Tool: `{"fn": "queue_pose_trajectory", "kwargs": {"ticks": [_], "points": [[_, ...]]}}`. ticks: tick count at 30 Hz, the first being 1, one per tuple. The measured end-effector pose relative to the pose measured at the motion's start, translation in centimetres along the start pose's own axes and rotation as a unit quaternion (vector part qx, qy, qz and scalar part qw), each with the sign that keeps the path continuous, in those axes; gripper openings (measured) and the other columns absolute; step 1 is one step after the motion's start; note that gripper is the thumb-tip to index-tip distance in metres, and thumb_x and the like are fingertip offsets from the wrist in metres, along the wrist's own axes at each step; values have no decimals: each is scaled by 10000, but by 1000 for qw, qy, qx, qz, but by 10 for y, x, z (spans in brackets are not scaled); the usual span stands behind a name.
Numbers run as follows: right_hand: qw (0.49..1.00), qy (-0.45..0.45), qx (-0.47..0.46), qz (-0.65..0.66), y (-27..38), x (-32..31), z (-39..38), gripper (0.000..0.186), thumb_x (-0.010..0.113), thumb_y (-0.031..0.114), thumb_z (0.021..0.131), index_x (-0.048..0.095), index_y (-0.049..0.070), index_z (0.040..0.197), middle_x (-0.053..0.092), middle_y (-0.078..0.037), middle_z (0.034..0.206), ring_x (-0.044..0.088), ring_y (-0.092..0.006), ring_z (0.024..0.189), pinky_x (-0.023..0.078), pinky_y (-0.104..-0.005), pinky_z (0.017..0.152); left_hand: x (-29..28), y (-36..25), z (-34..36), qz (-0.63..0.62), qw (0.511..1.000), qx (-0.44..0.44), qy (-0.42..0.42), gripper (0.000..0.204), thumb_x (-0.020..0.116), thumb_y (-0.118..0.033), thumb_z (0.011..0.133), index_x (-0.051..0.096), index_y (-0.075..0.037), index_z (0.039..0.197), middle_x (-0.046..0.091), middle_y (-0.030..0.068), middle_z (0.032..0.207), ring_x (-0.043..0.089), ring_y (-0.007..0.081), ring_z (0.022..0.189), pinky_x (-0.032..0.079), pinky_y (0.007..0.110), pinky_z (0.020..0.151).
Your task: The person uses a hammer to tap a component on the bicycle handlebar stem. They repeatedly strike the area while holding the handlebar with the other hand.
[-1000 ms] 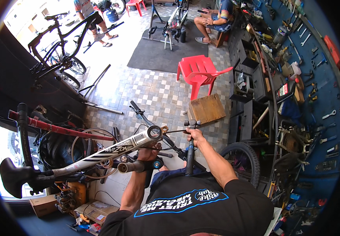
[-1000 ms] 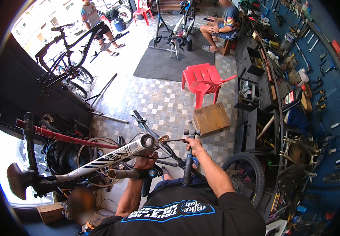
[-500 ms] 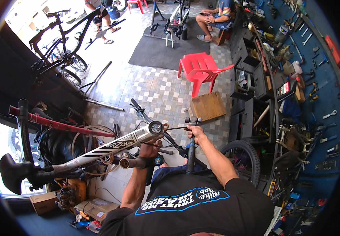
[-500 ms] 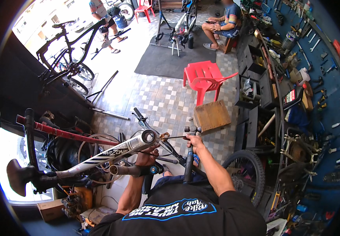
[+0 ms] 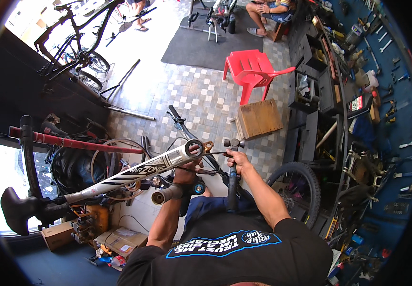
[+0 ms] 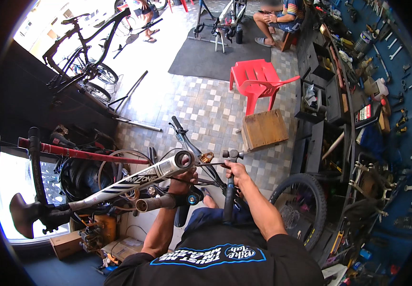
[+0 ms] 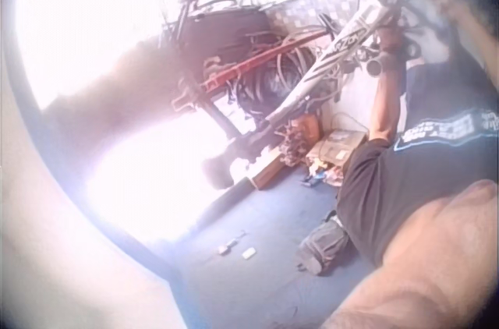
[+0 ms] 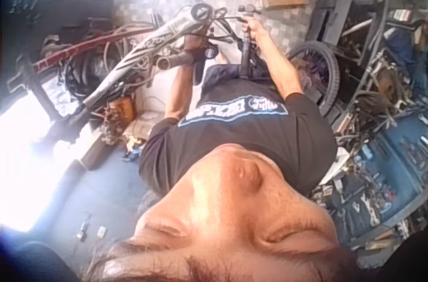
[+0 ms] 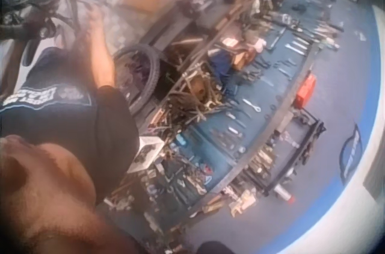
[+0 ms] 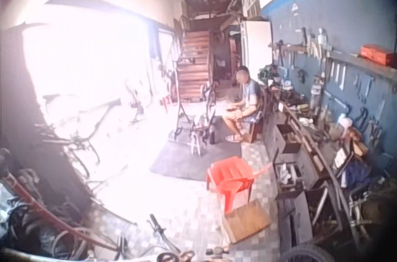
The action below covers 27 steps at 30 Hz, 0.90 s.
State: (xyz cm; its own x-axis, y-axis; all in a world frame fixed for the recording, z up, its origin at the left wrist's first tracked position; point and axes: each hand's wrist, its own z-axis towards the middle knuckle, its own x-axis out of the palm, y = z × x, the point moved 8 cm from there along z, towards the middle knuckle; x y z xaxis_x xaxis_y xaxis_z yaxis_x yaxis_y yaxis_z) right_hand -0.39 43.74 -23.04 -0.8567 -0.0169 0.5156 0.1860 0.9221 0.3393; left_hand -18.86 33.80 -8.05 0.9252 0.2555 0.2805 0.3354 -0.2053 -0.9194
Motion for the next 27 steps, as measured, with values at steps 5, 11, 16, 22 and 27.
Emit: {"fn": "queue_pose_trajectory", "kwargs": {"ticks": [5, 11, 16, 22, 27], "points": [[996, 32, 35, 74, -25, 36, 5, 161, 604, 196, 996, 586, 36, 981, 601, -27, 809, 387, -53, 472, 360, -226, 437, -1, -9, 1, 229, 970, 64, 55, 370, 538, -126, 988, 478, -54, 1346, 608, 56, 1128, 629, 169, 884, 546, 270, 629], [996, 80, 31, 38, -39, 61, 3, 197, 631, 243, 983, 636, 46, 976, 593, 24, 720, 383, -55, 464, 371, -260, 491, 5, 6, 17, -256, 965, -34, 53, 448, 578, -98, 965, 476, -29, 1396, 610, 91, 1245, 643, 209, 919, 574, 290, 596], [994, 99, 36, 23, -35, 77, -15, 218, 636, 278, 986, 647, 60, 980, 686, -8, 810, 389, -31, 457, 361, -227, 486, -1, 13, 20, -292, 953, -26, 80, 447, 575, -121, 971, 476, -26, 1397, 606, 104, 1263, 648, 209, 933, 579, 291, 589], [988, 146, 37, -22, -28, 94, -27, 249, 671, 306, 965, 634, 61, 974, 669, -10, 849, 396, -10, 488, 353, -206, 468, 0, 15, 17, -298, 950, -25, 92, 447, 572, -149, 980, 477, -23, 1398, 601, 119, 1285, 654, 211, 949, 584, 293, 581], [977, 205, 23, -57, -22, 117, -39, 229, 634, 299, 990, 629, 70, 982, 655, -1, 844, 422, 0, 509, 372, -188, 490, -2, 18, 16, -299, 949, -23, 94, 449, 569, -173, 986, 478, -20, 1399, 597, 131, 1304, 658, 212, 962, 589, 295, 574]]}}
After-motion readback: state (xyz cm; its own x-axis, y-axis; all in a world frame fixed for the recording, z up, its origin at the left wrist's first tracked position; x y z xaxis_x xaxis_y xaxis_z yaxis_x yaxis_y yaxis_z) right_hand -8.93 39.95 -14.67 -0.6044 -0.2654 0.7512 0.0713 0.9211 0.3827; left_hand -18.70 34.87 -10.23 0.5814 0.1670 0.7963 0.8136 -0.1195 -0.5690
